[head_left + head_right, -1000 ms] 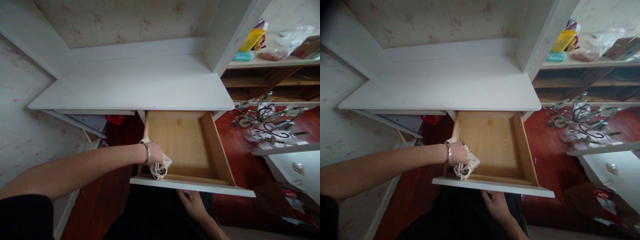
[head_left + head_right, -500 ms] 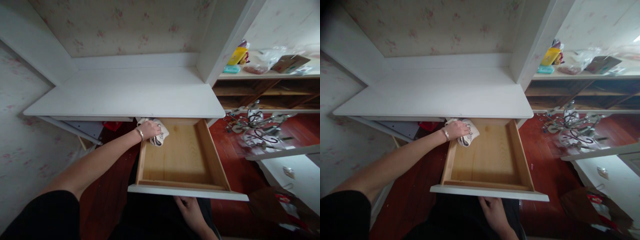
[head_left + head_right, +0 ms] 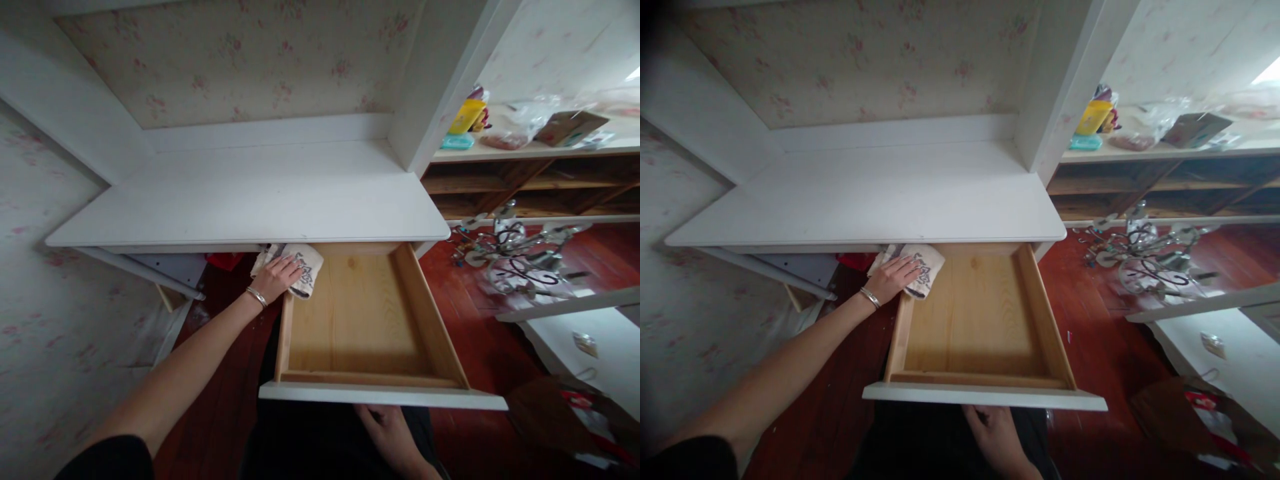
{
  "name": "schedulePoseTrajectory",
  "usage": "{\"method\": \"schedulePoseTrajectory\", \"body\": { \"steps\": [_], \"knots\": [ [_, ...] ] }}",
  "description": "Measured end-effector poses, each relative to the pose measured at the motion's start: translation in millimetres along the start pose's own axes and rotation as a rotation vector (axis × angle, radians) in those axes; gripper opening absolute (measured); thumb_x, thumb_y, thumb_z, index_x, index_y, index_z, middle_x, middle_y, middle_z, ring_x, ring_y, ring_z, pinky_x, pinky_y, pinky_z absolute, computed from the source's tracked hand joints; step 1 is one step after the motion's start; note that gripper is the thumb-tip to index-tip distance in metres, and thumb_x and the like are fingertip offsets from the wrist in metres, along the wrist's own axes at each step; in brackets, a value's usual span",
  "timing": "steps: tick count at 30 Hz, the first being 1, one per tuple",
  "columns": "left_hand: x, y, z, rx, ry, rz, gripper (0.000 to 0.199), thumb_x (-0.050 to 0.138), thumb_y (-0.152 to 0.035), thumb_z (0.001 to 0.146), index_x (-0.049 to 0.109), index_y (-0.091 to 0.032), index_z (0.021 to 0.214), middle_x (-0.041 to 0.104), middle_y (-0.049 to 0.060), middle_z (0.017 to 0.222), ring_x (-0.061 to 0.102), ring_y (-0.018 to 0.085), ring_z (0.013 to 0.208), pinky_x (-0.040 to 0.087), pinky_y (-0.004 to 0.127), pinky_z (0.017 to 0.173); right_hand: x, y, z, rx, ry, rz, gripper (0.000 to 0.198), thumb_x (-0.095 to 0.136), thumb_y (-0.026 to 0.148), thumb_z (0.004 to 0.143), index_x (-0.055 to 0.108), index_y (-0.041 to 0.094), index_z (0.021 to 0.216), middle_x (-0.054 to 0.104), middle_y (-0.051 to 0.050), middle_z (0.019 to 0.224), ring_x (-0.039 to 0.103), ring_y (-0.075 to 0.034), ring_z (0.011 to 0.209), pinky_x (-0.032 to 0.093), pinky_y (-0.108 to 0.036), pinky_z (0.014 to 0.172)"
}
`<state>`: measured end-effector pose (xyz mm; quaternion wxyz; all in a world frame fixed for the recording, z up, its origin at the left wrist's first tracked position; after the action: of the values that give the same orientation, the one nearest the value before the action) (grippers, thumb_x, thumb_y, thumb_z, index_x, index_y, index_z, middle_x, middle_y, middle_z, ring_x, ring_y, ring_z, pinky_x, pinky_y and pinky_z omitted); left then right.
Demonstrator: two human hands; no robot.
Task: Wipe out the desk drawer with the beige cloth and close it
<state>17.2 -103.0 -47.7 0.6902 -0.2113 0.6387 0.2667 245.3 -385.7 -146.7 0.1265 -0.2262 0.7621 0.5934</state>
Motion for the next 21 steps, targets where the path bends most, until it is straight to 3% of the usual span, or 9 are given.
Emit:
{"method": "schedulePoseTrajectory", "body": {
  "steps": [6, 9, 15, 18, 21],
  "knots": [
    [-6, -4, 14, -0.016, -0.064, -0.017, 0.031, 0.042, -0.011, 0.092, 0.062, -0.02, 0.113, 0.061, 0.009, 0.124, 0.052, 0.02, 0.122, 0.042, 0.037, 0.102, 1, 0, 0, -0.008, -0.037, 0.018, 0.061, 0.037, 0.059, 0.094, 0.054, 0.017, 0.053, 0.056, -0.002, 0.057, 0.057, -0.02, 0.063, 0.043, -0.027, 0.063],
    [-18, -17, -6, -0.019, 0.035, -0.051, 0.038, 0.042, -0.005, 0.087, 0.06, -0.019, 0.118, 0.061, 0.008, 0.126, 0.056, 0.018, 0.117, 0.047, 0.032, 0.096, 1, -1, -1, -0.009, -0.037, 0.027, 0.06, 0.038, 0.057, 0.094, 0.054, 0.017, 0.054, 0.056, -0.002, 0.057, 0.057, -0.02, 0.065, 0.042, -0.027, 0.064],
    [-56, -57, -74, -0.116, 0.282, -0.278, 0.061, 0.043, -0.002, 0.075, 0.049, -0.025, 0.131, 0.054, 0.003, 0.137, 0.055, 0.016, 0.119, 0.048, 0.028, 0.093, 2, -2, -1, -0.019, -0.037, 0.051, 0.057, 0.04, 0.054, 0.094, 0.049, 0.017, 0.052, 0.053, -0.001, 0.056, 0.054, -0.019, 0.062, 0.039, -0.026, 0.061],
    [-74, -76, -92, -0.08, 0.436, -0.464, 0.049, 0.044, -0.007, 0.078, 0.054, -0.03, 0.12, 0.063, -0.004, 0.123, 0.061, 0.015, 0.111, 0.047, 0.026, 0.088, 2, -2, 1, -0.039, -0.035, 0.043, 0.057, 0.04, 0.053, 0.094, 0.045, 0.018, 0.049, 0.049, 0.0, 0.053, 0.05, -0.017, 0.058, 0.037, -0.026, 0.06],
    [-82, -91, -91, -0.039, 0.545, -0.597, 0.03, 0.047, -0.014, 0.081, 0.058, -0.03, 0.103, 0.07, -0.007, 0.103, 0.066, 0.015, 0.097, 0.046, 0.022, 0.077, 1, -1, 2, -0.046, -0.035, 0.044, 0.056, 0.04, 0.052, 0.094, 0.044, 0.018, 0.049, 0.046, 0.001, 0.052, 0.048, -0.015, 0.058, 0.036, -0.025, 0.06]
  ]
}}
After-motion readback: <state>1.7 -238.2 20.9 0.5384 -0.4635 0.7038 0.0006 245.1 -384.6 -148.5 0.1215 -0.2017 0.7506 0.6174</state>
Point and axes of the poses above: each hand's wrist, its own z-axis towards the middle knuckle, its own x-axis out of the palm, y = z × x, the point moved 3 cm from there along z, towards the middle knuckle
